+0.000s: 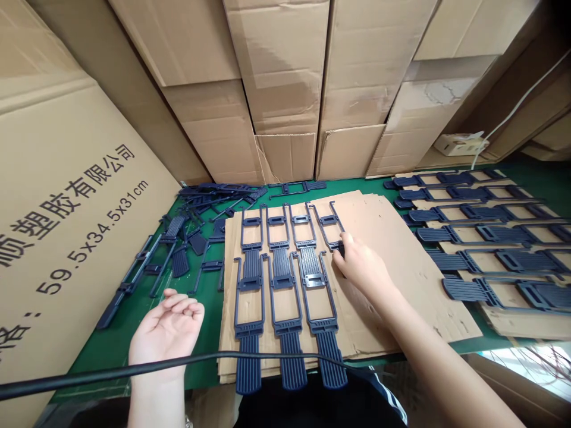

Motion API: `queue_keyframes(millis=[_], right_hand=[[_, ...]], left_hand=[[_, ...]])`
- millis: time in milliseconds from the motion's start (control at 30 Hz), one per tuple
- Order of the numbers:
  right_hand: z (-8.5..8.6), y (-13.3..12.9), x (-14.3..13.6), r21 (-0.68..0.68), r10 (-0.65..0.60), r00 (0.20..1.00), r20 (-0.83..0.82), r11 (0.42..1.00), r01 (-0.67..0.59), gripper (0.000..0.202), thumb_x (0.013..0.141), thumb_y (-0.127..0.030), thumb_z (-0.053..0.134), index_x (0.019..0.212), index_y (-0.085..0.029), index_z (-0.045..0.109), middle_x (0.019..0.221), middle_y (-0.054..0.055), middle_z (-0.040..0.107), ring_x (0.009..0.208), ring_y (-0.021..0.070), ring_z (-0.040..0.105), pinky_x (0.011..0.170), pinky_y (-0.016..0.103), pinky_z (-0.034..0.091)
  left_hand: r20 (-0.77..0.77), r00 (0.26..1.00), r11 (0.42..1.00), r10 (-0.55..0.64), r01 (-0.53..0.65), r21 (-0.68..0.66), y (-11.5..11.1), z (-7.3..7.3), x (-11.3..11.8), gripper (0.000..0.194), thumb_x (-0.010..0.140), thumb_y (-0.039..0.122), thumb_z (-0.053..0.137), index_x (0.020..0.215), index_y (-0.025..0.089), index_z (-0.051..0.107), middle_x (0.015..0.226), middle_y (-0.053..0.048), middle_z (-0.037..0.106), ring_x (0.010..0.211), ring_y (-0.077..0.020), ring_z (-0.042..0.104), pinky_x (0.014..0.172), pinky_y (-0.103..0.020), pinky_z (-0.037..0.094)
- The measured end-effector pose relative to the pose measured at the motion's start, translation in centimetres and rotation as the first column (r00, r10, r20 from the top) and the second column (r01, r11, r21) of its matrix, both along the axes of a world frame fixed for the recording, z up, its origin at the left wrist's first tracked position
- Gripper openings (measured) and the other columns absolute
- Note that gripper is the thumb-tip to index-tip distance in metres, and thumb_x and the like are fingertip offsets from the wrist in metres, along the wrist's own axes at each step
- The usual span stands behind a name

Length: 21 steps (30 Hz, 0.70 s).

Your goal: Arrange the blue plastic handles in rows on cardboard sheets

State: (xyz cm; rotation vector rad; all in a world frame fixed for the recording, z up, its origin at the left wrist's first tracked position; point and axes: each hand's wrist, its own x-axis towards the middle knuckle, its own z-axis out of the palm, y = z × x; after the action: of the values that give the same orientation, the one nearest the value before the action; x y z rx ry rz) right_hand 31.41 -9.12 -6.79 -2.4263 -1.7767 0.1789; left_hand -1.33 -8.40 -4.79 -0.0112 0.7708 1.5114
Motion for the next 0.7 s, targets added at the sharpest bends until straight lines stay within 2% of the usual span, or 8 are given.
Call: queue_keyframes(millis=[267,700], right_hand=[[-0.21,0.54,-0.21,0.018,0.012,1.0,-0.024,1.0,-0.011,0.019,0.086,-0.022,0.038,0.1,-0.015,0.049,0.084,0.009,0.057,0.069,0.0201,0.057,0.052,0.027,0.031],[-0.31,0.94,-0.78,0.027,0.014,0.999,-0.043,1.0,-0.013,0.025,0.088,-0.023,0.037,0.108,-0.013,0.048,0.085,0.01,0.057,0.07,0.0207,0.058,0.052,0.027,0.033]], left_hand=[[-0.022,1.0,0.999,-0.018,0.017,-0.044,0.07,-0.22,0.09,0.031,0.068,-0.004,0.035,0.089,0.013,0.049,0.058,0.003,0.046,0.048,-0.008,0.048,0.049,-0.022,0.042],[0.01,0.999,0.999,-0.038,0.038,-0.036,0.1,-0.58,0.31,0.03,0.067,-0.004,0.035,0.088,0.013,0.049,0.06,0.002,0.047,0.048,-0.009,0.048,0.05,-0.023,0.041]])
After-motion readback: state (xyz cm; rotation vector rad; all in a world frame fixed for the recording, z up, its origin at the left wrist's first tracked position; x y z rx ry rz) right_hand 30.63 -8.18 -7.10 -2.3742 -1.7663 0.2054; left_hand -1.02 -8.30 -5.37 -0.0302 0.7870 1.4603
